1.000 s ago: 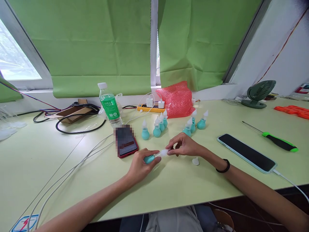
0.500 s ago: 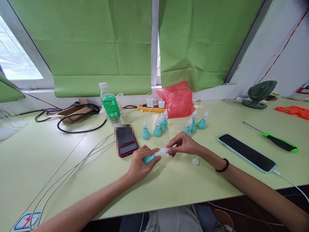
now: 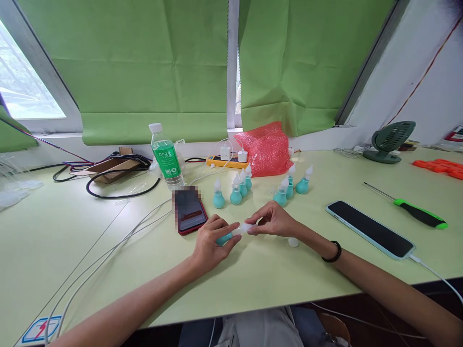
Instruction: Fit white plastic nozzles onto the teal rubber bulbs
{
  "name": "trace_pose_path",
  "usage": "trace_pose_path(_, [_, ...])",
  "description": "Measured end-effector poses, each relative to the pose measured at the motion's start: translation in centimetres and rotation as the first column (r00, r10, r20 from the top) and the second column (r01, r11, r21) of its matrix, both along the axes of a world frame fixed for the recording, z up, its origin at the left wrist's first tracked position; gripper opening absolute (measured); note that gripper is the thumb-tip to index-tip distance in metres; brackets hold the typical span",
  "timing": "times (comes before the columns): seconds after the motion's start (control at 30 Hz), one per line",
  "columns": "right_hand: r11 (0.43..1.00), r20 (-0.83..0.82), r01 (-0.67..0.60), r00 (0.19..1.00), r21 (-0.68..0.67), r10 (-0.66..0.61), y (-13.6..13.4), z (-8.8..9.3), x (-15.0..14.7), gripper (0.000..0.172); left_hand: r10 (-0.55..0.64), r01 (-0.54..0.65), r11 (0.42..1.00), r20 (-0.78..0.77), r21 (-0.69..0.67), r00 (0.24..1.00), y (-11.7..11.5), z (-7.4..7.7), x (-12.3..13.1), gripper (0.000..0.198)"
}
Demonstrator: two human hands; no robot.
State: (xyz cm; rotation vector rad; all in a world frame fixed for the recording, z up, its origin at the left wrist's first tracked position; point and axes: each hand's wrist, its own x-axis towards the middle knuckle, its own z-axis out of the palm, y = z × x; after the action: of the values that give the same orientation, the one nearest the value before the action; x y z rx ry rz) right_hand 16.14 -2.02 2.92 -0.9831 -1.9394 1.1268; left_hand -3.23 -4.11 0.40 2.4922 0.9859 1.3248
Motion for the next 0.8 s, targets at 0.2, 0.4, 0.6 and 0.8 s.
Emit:
trace_pose_path(0.2, [0.983,-0.08,-0.137,0.989,-0.124,0.128,0.3,-0.1,0.4,0.028,-0.017,0.018,0.998,-0.027,0.055,0.999,-0.4,0.1,0.0,0.021])
trace_pose_path(0.4, [0.967,-0.163,-0.167,0.977,-0.191,0.136,0.4,-0.7,0.0,0.027,0.001,0.004,0.991,-0.042,0.136,0.999,-0.6,-0.1,0.0,0.021])
trace_pose_path(0.6, [0.969,-0.161,-0.142,0.981,-0.202,0.11,0.0,-0.9,-0.3,0.029,0.02,-0.002,0.977,-0.083,0.212,0.996,-0.9,-0.2,0.0,0.021])
trace_pose_path(0.8, [0.955,-0.221,-0.147,0.971,-0.257,0.09,-0.1,-1.0,-0.6,0.026,0.034,-0.015,0.973,-0.077,0.232,0.996,-1.1,-0.2,0.1,0.022])
